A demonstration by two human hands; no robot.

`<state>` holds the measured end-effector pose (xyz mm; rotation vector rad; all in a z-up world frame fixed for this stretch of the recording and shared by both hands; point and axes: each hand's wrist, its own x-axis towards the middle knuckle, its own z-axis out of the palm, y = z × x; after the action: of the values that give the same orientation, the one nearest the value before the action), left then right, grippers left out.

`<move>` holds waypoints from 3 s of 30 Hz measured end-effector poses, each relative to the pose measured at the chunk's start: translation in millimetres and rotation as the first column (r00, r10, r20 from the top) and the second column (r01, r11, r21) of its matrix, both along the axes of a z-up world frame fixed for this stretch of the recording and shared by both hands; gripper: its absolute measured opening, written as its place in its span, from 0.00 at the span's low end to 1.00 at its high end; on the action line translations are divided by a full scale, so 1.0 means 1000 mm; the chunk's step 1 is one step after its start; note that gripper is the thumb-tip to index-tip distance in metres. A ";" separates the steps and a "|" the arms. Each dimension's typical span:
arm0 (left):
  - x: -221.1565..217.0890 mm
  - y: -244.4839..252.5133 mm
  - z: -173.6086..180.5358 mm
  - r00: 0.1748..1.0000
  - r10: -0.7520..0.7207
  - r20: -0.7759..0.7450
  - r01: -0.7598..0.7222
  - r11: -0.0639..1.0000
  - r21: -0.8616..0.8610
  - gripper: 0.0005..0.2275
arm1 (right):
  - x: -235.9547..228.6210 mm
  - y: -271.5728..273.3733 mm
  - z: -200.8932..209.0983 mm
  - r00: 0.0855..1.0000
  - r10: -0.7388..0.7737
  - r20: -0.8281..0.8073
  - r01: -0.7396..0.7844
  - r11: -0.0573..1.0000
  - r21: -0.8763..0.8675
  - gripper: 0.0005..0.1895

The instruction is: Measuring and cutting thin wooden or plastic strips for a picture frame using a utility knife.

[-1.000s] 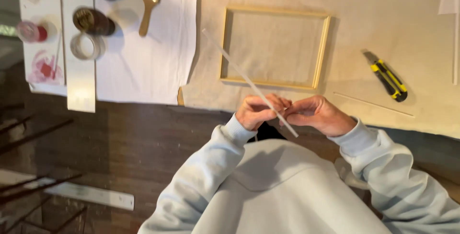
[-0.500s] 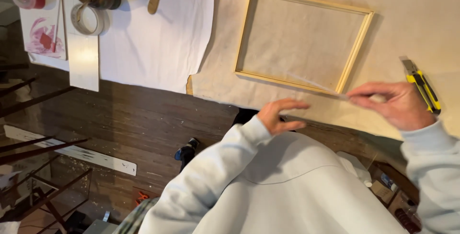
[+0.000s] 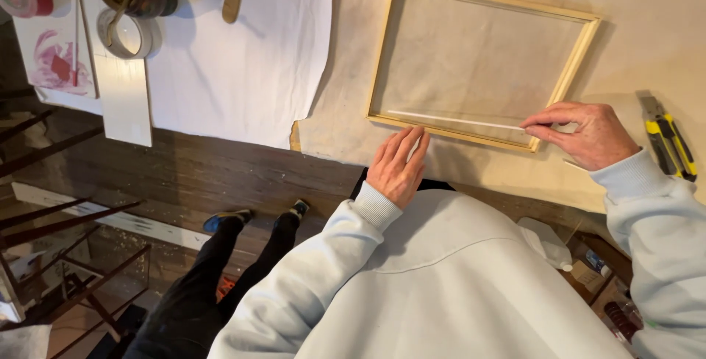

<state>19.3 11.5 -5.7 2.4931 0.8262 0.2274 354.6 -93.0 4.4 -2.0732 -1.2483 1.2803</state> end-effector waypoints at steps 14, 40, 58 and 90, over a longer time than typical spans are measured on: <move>-0.002 0.008 -0.028 0.990 -0.015 -0.140 0.012 1.000 -0.024 0.33 | -0.022 0.009 -0.023 1.000 0.010 -0.030 -0.010 1.000 -0.006 0.08; -0.005 0.043 -0.053 0.983 -0.132 0.130 0.086 0.947 0.309 0.09 | -0.052 -0.039 -0.066 0.932 0.056 0.358 -0.158 0.952 0.263 0.08; -0.005 0.054 -0.064 0.987 -0.137 0.084 0.108 0.953 0.284 0.05 | -0.036 -0.089 -0.082 0.802 0.084 0.591 -0.243 0.950 0.195 0.11; -0.012 0.067 -0.066 0.984 -0.172 0.042 0.145 0.922 0.359 0.04 | -0.176 0.046 -0.084 0.783 -0.096 0.615 -0.247 0.858 0.450 0.04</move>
<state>7.6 78.8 -71.4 2.8529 0.5894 0.4425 178.7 -47.2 -79.9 -2.0867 -1.7275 0.1774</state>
